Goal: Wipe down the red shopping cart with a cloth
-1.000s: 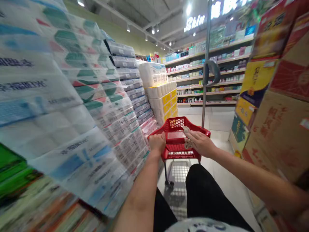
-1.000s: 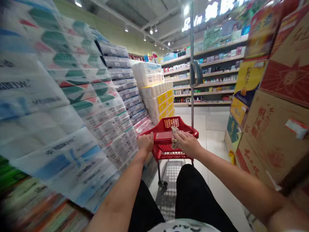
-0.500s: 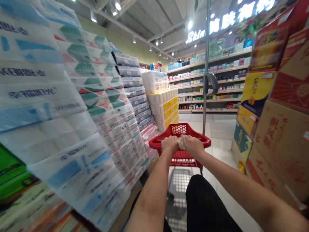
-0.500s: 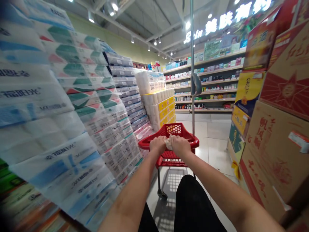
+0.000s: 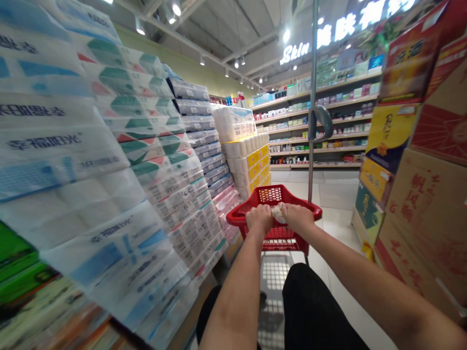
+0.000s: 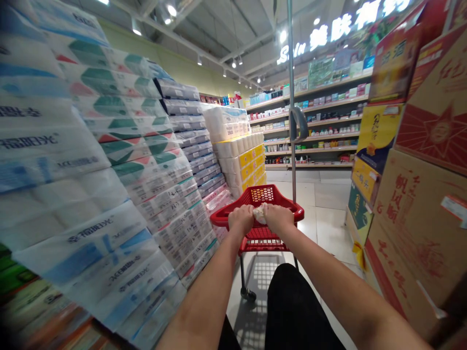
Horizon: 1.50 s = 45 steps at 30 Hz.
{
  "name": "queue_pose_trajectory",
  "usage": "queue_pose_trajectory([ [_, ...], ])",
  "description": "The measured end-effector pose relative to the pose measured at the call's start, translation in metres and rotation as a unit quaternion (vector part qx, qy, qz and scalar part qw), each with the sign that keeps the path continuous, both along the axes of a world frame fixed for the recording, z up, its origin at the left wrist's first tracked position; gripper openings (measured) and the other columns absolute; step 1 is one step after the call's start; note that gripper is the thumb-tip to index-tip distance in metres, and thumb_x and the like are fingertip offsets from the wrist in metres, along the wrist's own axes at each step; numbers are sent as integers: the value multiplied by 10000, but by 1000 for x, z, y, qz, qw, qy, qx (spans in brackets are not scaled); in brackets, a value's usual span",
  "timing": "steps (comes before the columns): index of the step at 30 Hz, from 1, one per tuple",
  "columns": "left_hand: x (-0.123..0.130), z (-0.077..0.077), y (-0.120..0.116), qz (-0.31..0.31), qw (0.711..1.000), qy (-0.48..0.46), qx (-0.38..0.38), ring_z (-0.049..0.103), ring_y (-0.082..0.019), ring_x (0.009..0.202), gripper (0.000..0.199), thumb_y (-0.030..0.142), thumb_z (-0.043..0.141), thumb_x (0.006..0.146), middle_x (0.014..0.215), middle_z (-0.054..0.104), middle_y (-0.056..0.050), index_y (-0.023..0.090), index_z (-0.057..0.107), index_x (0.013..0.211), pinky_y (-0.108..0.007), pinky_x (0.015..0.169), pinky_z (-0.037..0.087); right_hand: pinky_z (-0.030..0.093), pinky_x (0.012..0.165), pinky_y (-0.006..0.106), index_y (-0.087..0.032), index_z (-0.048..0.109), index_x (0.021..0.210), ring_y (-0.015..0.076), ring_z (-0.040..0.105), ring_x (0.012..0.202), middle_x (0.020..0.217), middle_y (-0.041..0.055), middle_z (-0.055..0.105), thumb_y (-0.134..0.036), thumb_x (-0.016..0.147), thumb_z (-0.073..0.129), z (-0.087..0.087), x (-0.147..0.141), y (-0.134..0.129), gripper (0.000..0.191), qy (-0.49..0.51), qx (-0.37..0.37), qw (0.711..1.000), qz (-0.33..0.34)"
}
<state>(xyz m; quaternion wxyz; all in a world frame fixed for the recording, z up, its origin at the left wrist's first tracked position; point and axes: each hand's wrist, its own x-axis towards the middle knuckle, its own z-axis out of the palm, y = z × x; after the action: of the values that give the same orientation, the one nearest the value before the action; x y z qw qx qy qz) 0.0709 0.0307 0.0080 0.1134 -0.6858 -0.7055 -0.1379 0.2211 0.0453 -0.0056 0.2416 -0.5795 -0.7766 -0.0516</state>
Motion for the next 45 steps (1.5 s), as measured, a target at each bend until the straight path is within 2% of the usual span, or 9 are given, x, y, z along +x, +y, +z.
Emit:
queue_pose_trajectory([
  [3,0,-2,-3,-2,1000,0,9,605,-224,960,449,400,207,991,1083,656,-58,253,629,1036,-372,825,453,403,976,456,-146,626,1217,301,573,1135,1248,144,634,-270,964,378,-33,0,-17,375,18,210,975,69],
  [6,-3,-2,-5,-12,1000,6,7,603,-227,968,436,395,215,990,1093,652,-61,258,625,1049,-374,825,452,362,1040,471,-145,575,1294,320,456,1277,1368,106,557,-206,929,432,-48,4,-26,396,6,281,952,122],
  [14,-8,3,-9,-7,1000,-9,-4,610,-230,967,445,374,201,992,1095,657,-62,251,623,1062,-374,813,456,417,986,428,-190,573,1289,246,548,1172,1378,91,550,-136,836,478,-33,65,-10,466,-4,239,942,237],
  [19,-7,4,-11,2,1000,-14,4,609,-226,965,442,374,212,991,1088,662,-59,251,631,1061,-369,813,450,420,976,406,-214,691,1054,220,574,1132,1194,46,671,-137,846,371,-35,103,1,389,126,150,967,162],
  [24,-1,2,-11,16,1000,-7,19,611,-239,953,412,356,246,985,1071,661,-68,240,637,1040,-381,798,449,441,890,366,-213,724,829,218,605,997,988,48,723,-102,797,365,-17,75,0,377,150,60,986,26],
  [29,1,-1,-11,15,999,5,30,609,-243,958,409,356,252,984,1059,652,-84,229,637,1040,-386,810,443,384,958,372,-191,690,1072,230,561,1095,1133,69,692,-58,756,455,-12,34,-21,415,64,89,990,93],
  [32,-1,-4,-12,11,999,9,37,611,-243,945,414,359,244,986,1049,654,-81,229,635,1029,-382,798,445,383,967,357,-182,659,1132,222,561,1103,1169,71,676,-95,804,449,-15,41,-21,399,58,106,984,131],
  [38,5,-5,-12,18,999,-3,49,614,-252,932,443,369,228,986,1035,664,-76,221,645,1003,-405,804,452,410,888,334,-188,662,1054,210,594,991,1111,68,678,-221,881,405,-21,75,-3,312,105,98,988,61],
  [45,25,0,-18,24,999,-21,36,611,-272,971,449,368,231,984,1060,660,-114,202,640,1067,-420,827,447,359,933,364,-165,621,1170,243,568,1052,1139,95,668,-257,944,365,-19,21,-20,354,63,130,988,46],
])
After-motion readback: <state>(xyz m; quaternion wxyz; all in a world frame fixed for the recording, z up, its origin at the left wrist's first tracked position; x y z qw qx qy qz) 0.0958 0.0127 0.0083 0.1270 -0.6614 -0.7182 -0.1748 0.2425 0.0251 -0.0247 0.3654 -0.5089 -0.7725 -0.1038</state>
